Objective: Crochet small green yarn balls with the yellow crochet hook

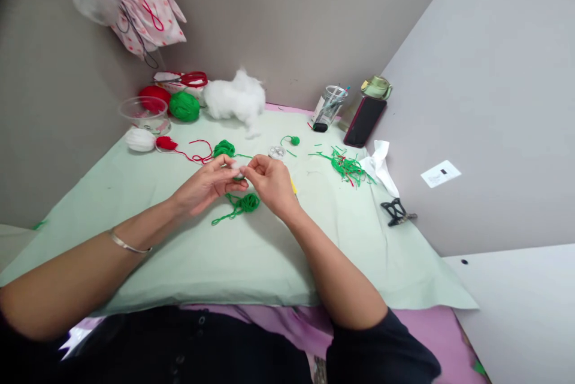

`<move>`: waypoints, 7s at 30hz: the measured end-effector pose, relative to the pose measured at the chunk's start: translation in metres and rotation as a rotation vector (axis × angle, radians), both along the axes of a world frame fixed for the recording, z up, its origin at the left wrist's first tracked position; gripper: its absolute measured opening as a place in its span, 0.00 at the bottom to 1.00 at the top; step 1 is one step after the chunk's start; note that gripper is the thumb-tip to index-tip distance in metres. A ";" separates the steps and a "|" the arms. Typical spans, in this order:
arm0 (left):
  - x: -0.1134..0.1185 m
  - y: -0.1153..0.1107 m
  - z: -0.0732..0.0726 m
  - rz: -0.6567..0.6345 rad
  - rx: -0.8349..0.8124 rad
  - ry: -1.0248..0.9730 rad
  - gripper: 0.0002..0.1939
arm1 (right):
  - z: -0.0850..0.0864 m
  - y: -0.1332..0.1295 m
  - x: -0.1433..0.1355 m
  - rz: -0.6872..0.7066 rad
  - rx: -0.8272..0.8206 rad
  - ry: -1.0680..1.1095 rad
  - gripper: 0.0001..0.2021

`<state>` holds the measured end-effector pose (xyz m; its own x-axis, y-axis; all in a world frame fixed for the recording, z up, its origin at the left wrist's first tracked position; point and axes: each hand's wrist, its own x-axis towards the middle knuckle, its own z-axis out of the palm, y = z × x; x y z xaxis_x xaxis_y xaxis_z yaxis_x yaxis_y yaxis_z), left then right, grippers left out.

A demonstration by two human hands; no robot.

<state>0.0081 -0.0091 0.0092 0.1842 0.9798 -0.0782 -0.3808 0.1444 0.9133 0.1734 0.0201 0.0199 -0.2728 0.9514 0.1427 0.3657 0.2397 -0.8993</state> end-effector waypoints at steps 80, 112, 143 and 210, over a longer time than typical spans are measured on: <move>-0.004 0.008 -0.015 0.004 0.162 0.146 0.14 | 0.005 -0.002 0.003 0.122 0.021 -0.084 0.14; -0.003 0.010 -0.014 0.048 0.168 0.244 0.10 | 0.008 -0.006 0.002 0.164 -0.068 0.007 0.13; -0.005 0.016 -0.018 0.122 0.232 0.265 0.10 | 0.001 -0.011 -0.009 0.120 -0.076 0.064 0.10; -0.020 0.013 -0.007 0.236 0.247 0.169 0.15 | -0.006 0.048 0.063 -0.225 -0.012 -0.847 0.06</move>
<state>-0.0116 0.0036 0.0024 -0.0440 0.9868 0.1561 -0.2184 -0.1620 0.9623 0.2365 0.0678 0.0135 -0.0877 0.9956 -0.0333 0.9493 0.0734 -0.3057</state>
